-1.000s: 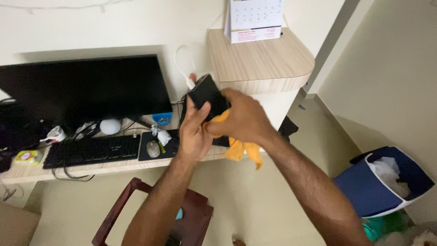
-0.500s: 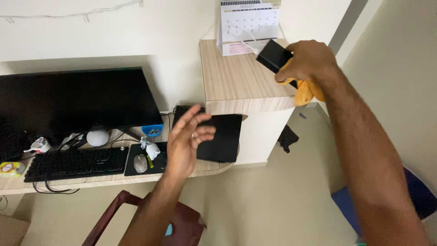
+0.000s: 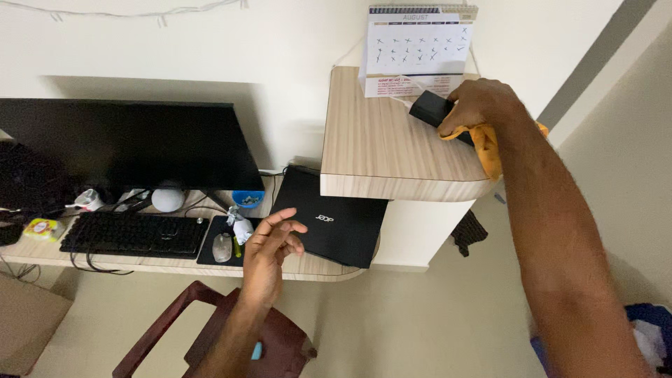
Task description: The person wipes down a surface, a calendar, a portable charger, and a laptop using a cloth.
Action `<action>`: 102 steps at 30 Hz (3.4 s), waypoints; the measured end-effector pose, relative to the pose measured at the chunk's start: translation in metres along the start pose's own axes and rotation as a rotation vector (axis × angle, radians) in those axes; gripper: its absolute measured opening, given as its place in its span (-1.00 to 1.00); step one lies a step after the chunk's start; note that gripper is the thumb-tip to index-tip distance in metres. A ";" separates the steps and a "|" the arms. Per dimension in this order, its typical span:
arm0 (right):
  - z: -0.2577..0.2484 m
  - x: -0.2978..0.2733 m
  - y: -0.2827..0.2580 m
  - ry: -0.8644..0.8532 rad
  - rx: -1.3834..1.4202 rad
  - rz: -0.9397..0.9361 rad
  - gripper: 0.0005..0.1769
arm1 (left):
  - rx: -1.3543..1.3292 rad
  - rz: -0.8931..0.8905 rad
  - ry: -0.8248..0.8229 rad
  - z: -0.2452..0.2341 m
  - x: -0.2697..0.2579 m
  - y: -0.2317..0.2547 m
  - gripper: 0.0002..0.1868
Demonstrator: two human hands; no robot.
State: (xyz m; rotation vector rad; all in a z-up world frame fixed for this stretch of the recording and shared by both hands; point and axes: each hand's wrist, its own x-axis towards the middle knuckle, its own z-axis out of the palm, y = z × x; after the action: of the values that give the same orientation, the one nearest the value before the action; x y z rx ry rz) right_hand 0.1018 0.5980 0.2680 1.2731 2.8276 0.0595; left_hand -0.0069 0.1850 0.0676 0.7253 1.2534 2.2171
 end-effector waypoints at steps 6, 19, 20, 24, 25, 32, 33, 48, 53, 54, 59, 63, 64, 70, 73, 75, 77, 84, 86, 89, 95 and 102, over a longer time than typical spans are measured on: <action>0.005 0.010 0.001 -0.005 0.021 -0.056 0.02 | 0.011 0.009 0.041 0.014 0.004 0.003 -0.70; -0.005 -0.069 -0.003 0.286 0.382 -0.214 -0.21 | 0.031 0.091 0.067 0.019 0.004 0.014 -0.71; -0.009 -0.080 -0.011 0.278 0.379 -0.226 -0.21 | 0.030 0.091 0.082 0.016 0.002 0.016 -0.71; -0.016 -0.124 -0.060 0.353 0.490 -0.439 -0.61 | 0.001 0.164 0.104 -0.004 -0.007 0.023 -0.74; -0.015 -0.134 -0.076 0.391 0.574 -0.592 -0.66 | -0.024 0.187 0.098 -0.011 -0.011 0.027 -0.75; 0.020 -0.179 -0.210 0.371 0.716 -1.003 -0.73 | 0.008 0.249 0.231 -0.066 -0.063 0.050 -0.72; 0.027 -0.184 -0.230 0.429 0.690 -1.063 -0.75 | -0.002 0.256 0.241 -0.075 -0.072 0.054 -0.72; 0.179 -0.278 -0.474 0.065 0.765 -0.842 -0.55 | 0.050 0.142 0.317 -0.236 -0.195 0.097 -0.71; 0.311 -0.269 -0.507 0.128 0.742 -0.890 -0.65 | 0.044 0.111 0.325 -0.285 -0.217 0.071 -0.72; 0.341 -0.265 -0.511 0.090 0.688 -0.836 -0.52 | 0.046 0.099 0.321 -0.293 -0.219 0.062 -0.71; 0.523 -0.251 -0.525 -0.026 0.488 -0.706 -0.15 | 0.071 0.080 0.316 -0.349 -0.237 0.000 -0.71; 0.657 -0.258 -0.530 -0.258 0.275 -0.592 0.05 | 0.107 0.074 0.269 -0.388 -0.252 -0.045 -0.72; 0.682 -0.261 -0.532 -0.365 0.192 -0.501 0.10 | 0.107 0.083 0.248 -0.396 -0.255 -0.051 -0.72; 0.794 -0.254 -0.548 -0.443 0.023 -0.403 0.24 | 0.139 0.038 0.291 -0.418 -0.282 -0.077 -0.71; 0.846 -0.245 -0.550 -0.476 -0.053 -0.384 0.12 | 0.193 -0.055 0.332 -0.426 -0.290 -0.082 -0.71; 0.876 -0.241 -0.547 -0.369 -0.036 -0.416 0.03 | 0.193 -0.056 0.338 -0.431 -0.290 -0.086 -0.71; 0.892 -0.238 -0.545 -0.273 -0.022 -0.449 -0.06 | 0.191 -0.068 0.351 -0.434 -0.290 -0.090 -0.71; 0.795 -0.248 -0.532 -0.331 0.097 -0.449 -0.13 | 0.130 -0.093 0.393 -0.417 -0.262 -0.079 -0.73; 0.745 -0.252 -0.526 -0.316 0.122 -0.435 -0.12 | 0.119 -0.102 0.393 -0.404 -0.250 -0.065 -0.73; 0.663 -0.255 -0.517 -0.229 0.228 -0.458 -0.20 | 0.102 -0.107 0.368 -0.383 -0.232 -0.042 -0.74; 0.460 -0.280 -0.485 -0.067 0.330 -0.552 -0.18 | 0.108 -0.076 0.381 -0.341 -0.204 0.009 -0.75; 0.246 -0.329 -0.448 0.158 0.437 -0.702 -0.13 | 0.209 0.005 0.365 -0.294 -0.187 0.082 -0.45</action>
State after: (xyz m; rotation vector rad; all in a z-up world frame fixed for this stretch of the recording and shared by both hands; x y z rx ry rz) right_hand -0.0026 0.0595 0.0057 0.2295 3.3592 -0.5191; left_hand -0.0735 -0.1535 -0.0279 0.4056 1.6790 2.3148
